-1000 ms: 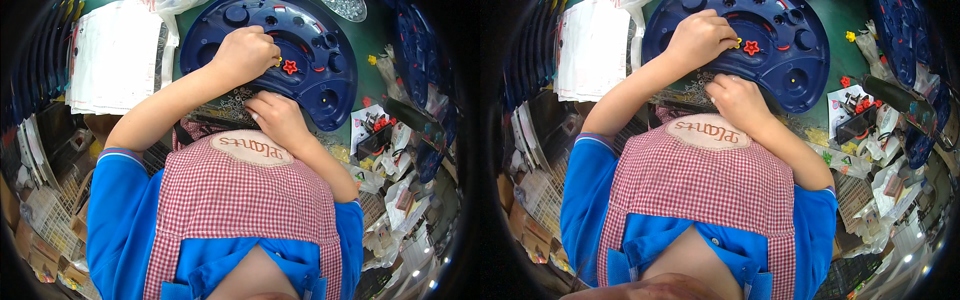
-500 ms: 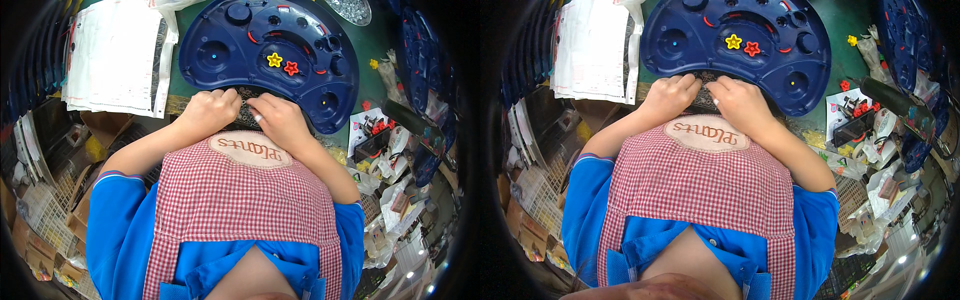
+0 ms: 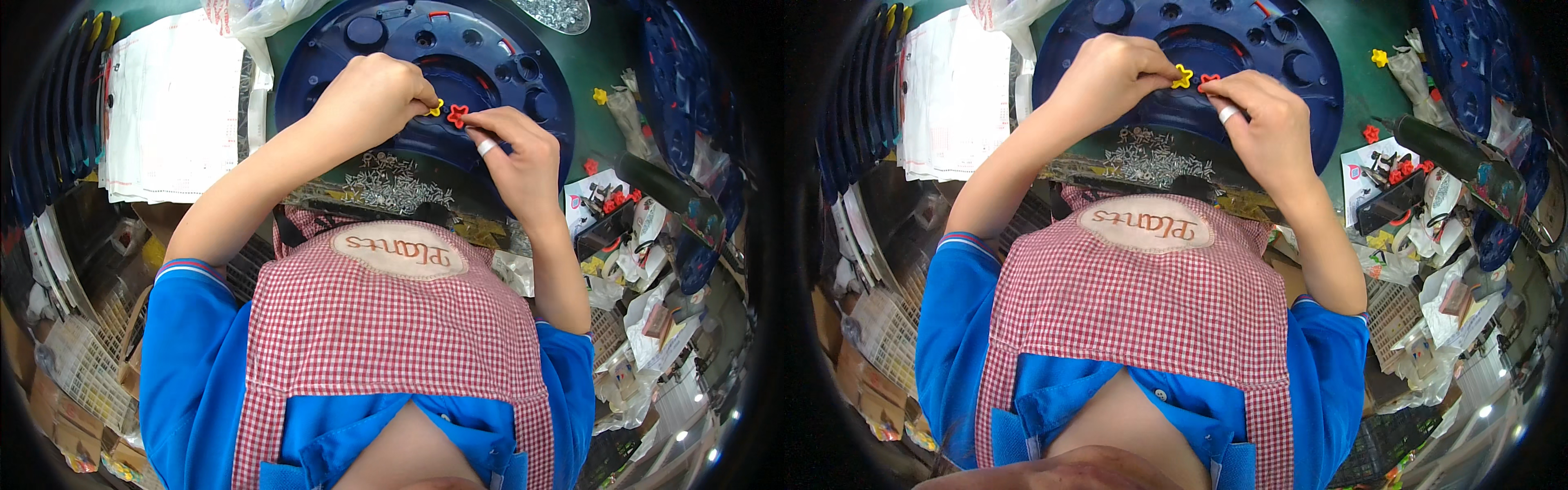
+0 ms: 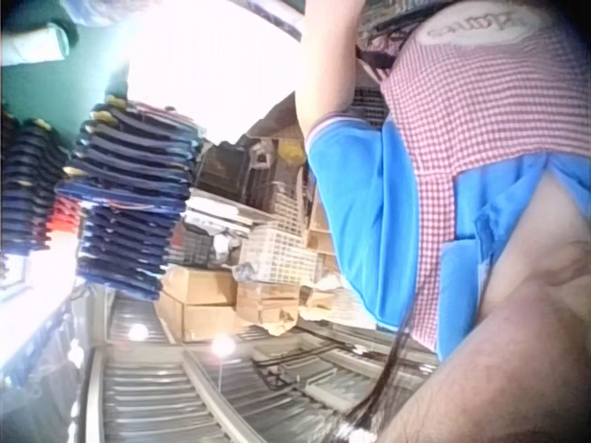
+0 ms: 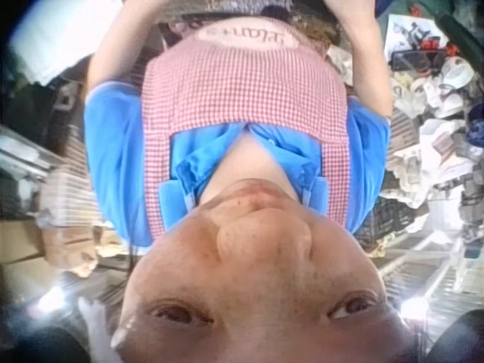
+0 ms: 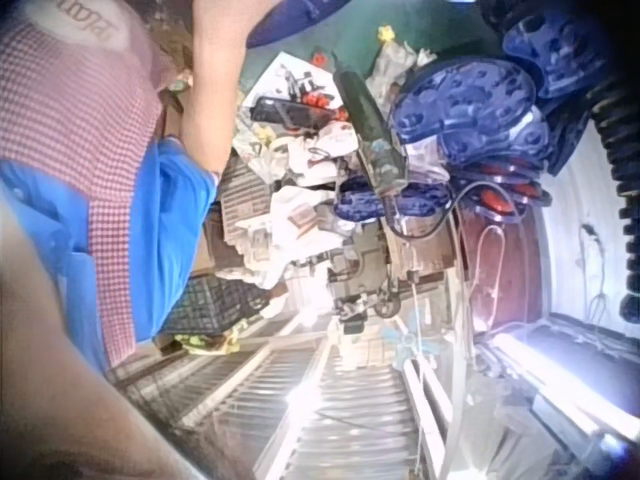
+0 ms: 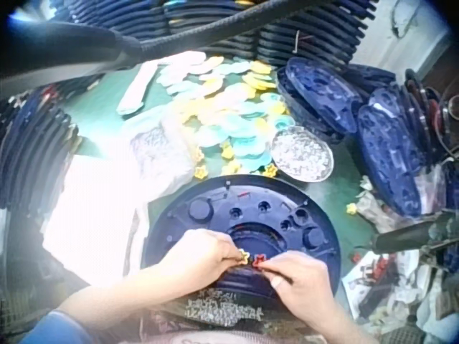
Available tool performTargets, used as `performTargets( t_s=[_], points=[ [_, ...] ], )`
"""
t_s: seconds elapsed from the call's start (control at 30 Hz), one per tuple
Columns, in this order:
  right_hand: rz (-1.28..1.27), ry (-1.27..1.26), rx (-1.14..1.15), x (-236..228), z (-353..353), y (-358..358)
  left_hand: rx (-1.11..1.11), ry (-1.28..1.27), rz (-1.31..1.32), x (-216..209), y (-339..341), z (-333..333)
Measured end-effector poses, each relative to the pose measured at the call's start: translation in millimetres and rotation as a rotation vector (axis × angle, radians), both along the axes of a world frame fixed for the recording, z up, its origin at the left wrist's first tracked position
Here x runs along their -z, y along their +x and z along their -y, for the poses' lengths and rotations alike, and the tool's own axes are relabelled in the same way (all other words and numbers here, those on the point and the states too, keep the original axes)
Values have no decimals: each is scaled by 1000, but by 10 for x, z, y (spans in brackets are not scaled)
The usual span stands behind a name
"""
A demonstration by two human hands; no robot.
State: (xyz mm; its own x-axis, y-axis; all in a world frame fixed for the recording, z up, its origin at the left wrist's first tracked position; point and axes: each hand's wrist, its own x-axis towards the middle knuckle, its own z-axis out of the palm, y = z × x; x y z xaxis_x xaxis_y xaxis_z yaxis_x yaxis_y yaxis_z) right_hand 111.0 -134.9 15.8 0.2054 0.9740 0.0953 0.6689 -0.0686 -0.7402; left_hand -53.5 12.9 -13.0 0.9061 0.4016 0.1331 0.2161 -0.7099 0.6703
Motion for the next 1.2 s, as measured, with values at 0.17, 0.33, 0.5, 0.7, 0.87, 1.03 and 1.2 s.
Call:
performTargets(
  t_s=[0.17, 0.33, 0.5, 0.7, 0.87, 1.03, 1.2],
  points=[
    [98, 61, 37, 119, -46, 66, -8, 172, 28, 74, 99, -30],
    [92, 71, 75, 142, -46, 90, 19, 225, -53, 76, 142, -44],
    [35, 57, 110, 147, -45, 87, -16, 274, -67, 66, 171, -7],
    [268, -42, 10, 203, -82, 190, -32, 293, -58, 68, 150, 16],
    [398, -55, -55, 220, -119, 182, -56, 290, -41, 72, 149, 32],
    [389, -88, -35, 203, -147, 167, -58, 288, -37, 44, 134, 25],
    [409, -72, -36, 221, -156, 168, -66, 316, 11, 91, 143, 5]
  ],
)
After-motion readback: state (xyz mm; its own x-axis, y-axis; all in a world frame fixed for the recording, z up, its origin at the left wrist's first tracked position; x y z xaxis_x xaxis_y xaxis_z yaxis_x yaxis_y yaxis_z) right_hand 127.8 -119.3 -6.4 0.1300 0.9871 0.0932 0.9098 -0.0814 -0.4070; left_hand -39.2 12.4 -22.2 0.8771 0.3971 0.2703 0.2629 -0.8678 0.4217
